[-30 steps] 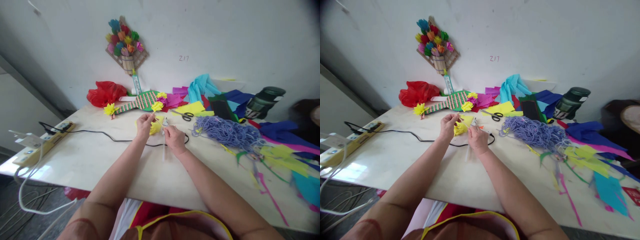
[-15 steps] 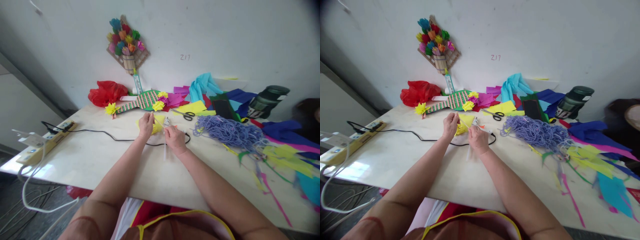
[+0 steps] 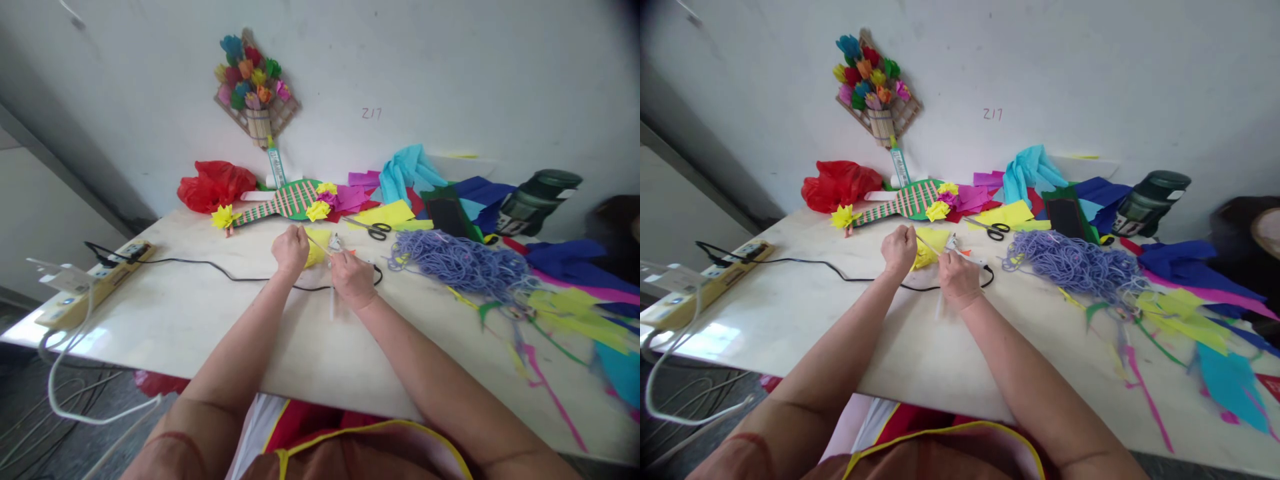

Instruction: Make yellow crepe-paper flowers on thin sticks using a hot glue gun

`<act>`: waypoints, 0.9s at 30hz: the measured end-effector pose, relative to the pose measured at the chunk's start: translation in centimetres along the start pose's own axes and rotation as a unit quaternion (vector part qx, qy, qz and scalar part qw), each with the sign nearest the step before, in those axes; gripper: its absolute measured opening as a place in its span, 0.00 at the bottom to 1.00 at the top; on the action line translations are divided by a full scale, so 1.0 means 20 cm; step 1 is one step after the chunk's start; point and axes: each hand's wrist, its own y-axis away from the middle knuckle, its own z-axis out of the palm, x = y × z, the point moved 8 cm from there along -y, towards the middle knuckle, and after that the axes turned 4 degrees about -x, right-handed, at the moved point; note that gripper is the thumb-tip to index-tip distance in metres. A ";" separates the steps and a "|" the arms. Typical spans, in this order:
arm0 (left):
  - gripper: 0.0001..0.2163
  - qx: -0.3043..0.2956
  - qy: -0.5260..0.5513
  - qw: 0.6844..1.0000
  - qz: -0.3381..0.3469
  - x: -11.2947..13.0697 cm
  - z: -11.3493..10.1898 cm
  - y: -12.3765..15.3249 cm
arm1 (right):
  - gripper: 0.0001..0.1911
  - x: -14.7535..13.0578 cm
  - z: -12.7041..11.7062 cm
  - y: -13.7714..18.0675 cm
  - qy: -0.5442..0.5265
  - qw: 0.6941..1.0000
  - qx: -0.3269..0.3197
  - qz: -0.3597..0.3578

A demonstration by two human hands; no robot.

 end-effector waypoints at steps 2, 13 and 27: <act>0.16 0.003 0.089 0.996 -0.003 -0.03 0.03 -0.01 | 0.16 0.00 -0.01 0.00 0.008 1.000 0.009 -0.003; 0.20 -0.020 0.476 0.877 0.067 0.03 0.07 0.02 | 0.15 0.14 0.14 -0.02 -0.416 0.889 -0.117 0.149; 0.21 0.055 0.431 0.899 0.061 -0.02 0.07 0.04 | 0.15 0.10 0.05 -0.03 -0.224 0.963 -0.097 0.111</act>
